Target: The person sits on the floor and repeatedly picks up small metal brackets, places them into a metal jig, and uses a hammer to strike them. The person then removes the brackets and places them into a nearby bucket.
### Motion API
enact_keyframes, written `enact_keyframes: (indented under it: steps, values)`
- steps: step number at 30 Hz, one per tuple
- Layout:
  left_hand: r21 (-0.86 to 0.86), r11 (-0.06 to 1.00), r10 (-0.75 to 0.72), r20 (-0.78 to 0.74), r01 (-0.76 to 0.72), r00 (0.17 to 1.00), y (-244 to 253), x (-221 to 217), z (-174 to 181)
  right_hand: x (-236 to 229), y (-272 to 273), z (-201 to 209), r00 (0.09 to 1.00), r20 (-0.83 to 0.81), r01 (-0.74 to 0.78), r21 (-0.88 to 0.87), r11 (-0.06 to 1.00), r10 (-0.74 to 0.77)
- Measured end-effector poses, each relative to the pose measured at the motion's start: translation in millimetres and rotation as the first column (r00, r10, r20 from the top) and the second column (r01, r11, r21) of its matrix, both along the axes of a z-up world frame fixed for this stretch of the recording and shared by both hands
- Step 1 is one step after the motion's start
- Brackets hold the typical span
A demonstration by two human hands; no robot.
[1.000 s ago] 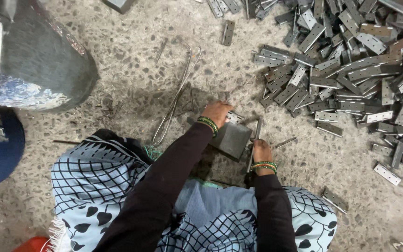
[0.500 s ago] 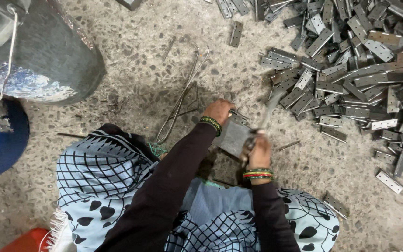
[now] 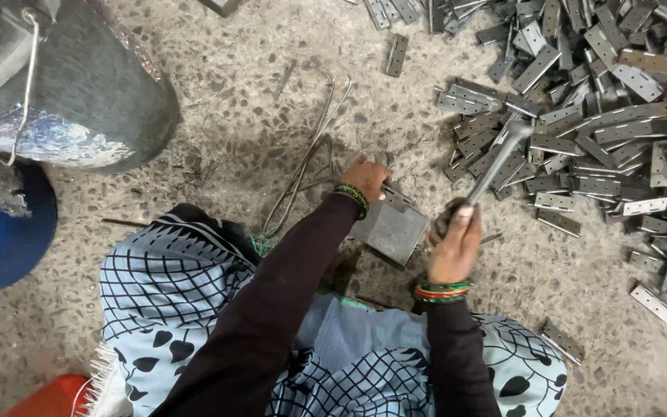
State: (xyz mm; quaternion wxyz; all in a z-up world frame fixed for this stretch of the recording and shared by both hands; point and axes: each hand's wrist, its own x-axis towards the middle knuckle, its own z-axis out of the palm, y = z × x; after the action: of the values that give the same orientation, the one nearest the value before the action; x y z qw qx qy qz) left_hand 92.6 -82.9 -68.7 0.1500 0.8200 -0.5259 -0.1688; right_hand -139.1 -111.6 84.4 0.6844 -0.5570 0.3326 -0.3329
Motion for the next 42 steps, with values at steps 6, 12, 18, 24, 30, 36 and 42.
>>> enact_keyframes:
  steps: [6,12,18,24,30,36,42]
  values:
    - [0.104,0.995,0.012,0.025,-0.015,1.0,-1.1,-3.9,4.6,0.4,14.9,-41.6,0.893,-0.233,-0.091,0.745,0.661,0.385]
    - [0.112,0.993,0.019,0.093,-0.029,0.996,10.5,3.9,14.5,11.0,-11.5,69.5,0.958,-0.073,-0.225,0.412,0.883,0.278]
    - [0.375,0.926,-0.052,0.04,0.033,0.998,12.5,-15.6,47.2,-14.8,-7.3,76.8,0.993,0.009,-0.111,-0.307,0.945,0.12]
    - [0.083,0.994,0.057,0.165,-0.071,0.985,13.9,-18.2,42.0,-5.5,-29.4,-100.8,0.712,-0.599,-0.185,0.344,0.921,0.367]
    - [0.204,0.979,0.036,-0.053,-0.025,0.998,-11.3,-6.1,41.0,34.3,-77.9,-154.5,0.595,-0.747,-0.11,0.289,0.951,0.296]
    - [0.351,0.935,-0.04,-0.043,0.052,0.998,-19.9,-6.4,53.2,29.8,-68.6,-140.3,0.7,-0.689,-0.045,0.222,0.974,0.189]
    - [0.379,0.92,-0.085,-0.043,0.095,0.995,-5.1,-4.7,60.1,-28.0,-39.2,-130.1,0.778,-0.625,-0.132,-0.266,0.955,-0.067]
